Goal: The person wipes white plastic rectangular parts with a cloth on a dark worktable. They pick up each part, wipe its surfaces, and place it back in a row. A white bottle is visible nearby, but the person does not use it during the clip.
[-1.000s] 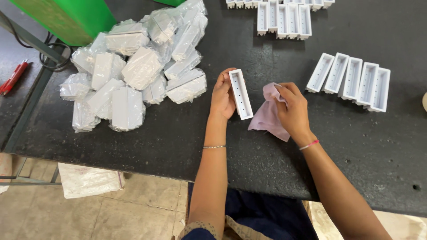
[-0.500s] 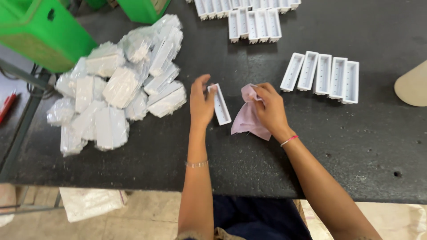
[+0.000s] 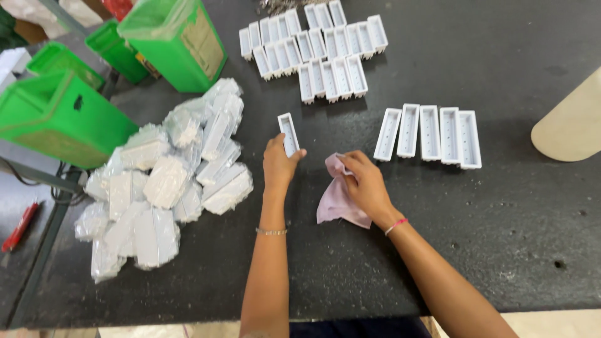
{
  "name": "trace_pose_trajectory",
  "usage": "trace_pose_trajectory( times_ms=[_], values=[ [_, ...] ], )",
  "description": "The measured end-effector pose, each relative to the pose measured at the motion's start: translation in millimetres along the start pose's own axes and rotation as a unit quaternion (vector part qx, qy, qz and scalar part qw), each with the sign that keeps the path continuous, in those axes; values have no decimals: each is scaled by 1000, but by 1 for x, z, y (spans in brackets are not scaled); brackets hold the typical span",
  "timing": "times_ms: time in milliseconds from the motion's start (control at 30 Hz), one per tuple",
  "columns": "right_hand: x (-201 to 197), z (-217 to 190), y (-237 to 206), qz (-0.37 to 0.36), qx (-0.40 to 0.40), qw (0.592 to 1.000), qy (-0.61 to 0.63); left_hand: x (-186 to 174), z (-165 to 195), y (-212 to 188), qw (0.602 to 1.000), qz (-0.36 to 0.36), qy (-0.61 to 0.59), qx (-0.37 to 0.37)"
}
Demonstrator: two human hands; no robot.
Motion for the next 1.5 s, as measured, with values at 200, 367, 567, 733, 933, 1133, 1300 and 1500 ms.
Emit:
trace_pose_trajectory(
  times_ms=[200, 367, 567, 733, 933, 1133, 1300, 1500],
  values=[
    [-14, 15, 19, 2, -6, 1000, 13, 56, 17, 106, 998, 54, 2, 16],
    [-25, 14, 20, -9, 4, 999, 41, 79, 37, 143, 993, 79, -26, 86],
    [-41, 4, 14, 10, 35, 997, 70, 77, 74, 93, 979, 123, -65, 146],
    [-47, 1, 4, 9, 8, 998, 64, 84, 116, 20, 962, 42, -109, 248],
    [-57, 4, -6, -50, -27, 997, 61, 96, 133, -26, 914, -216, -252, 233],
    [-55, -7, -13, -65, -69, 995, 37, 112, 125, -49, 923, -166, -271, 217],
    [-48, -15, -12, -59, -36, 996, 58, 98, 91, -46, 935, -102, -293, 170],
    [-47, -15, -8, 23, -1, 998, 63, 19, 39, -80, 979, -28, -146, 137]
  ],
)
Point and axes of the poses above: each hand's wrist, its own y-axis towards the middle knuckle, its own x-axis out of the palm, z = x × y, the point moved 1 cm from there along y, towards the middle knuckle, and after that the axes turned 11 degrees about y, right-handed, at the moved point
